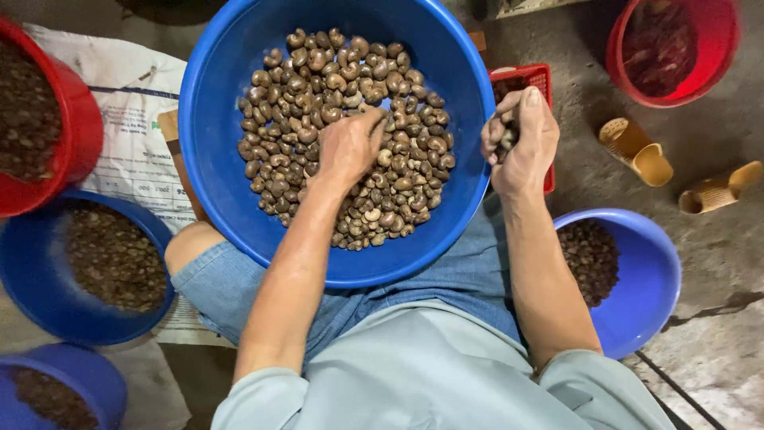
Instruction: The person sits with a large blue basin of cashew nuts on their lap and sorts the nuts by hand, moving them between the main basin and smaller blue and red basins nearby.
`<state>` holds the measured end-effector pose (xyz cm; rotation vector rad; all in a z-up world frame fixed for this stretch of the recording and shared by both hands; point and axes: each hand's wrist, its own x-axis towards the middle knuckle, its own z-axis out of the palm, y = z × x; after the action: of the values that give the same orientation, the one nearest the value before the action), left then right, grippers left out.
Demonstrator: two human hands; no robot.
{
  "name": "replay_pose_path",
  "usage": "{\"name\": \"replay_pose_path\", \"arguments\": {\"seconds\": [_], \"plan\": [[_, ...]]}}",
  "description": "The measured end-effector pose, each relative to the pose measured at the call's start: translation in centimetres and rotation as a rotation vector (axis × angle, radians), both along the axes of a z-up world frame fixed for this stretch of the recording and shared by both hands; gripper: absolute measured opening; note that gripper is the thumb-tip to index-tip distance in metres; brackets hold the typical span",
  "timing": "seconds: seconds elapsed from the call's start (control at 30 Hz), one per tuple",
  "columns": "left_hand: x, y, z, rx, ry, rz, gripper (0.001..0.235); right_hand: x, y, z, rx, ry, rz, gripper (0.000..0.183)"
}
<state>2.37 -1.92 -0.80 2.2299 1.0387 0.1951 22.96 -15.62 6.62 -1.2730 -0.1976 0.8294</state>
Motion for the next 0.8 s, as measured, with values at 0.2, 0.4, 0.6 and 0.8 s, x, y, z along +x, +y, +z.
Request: {"name": "replay_pose_path", "arguments": {"seconds": [0.2,0.4,0.6,0.8], "plan": [[4.8,-1.2,1.3,0.012,0.078,0.015,0.024,-0.7,-0.1,-0.3,0.097,-0.143,-0.039,0.043],[6.9,-0.8,-1.7,0.021,0.321,0.052,0.033,0.0,-0.4,0.3,0.092,-0.121,-0.003,0.036],[4.4,2.1,-1.2,0.324,0.12,0.103,0.031,0.9,-0.5,2.3,-0.01,-0.018,0.204,0.024],[1.7,2.1,4.9,-0.926,-0.72,0.642,0.018,0.9,-0.3,2.4,0.017,0.019,0.192,0.023]]}}
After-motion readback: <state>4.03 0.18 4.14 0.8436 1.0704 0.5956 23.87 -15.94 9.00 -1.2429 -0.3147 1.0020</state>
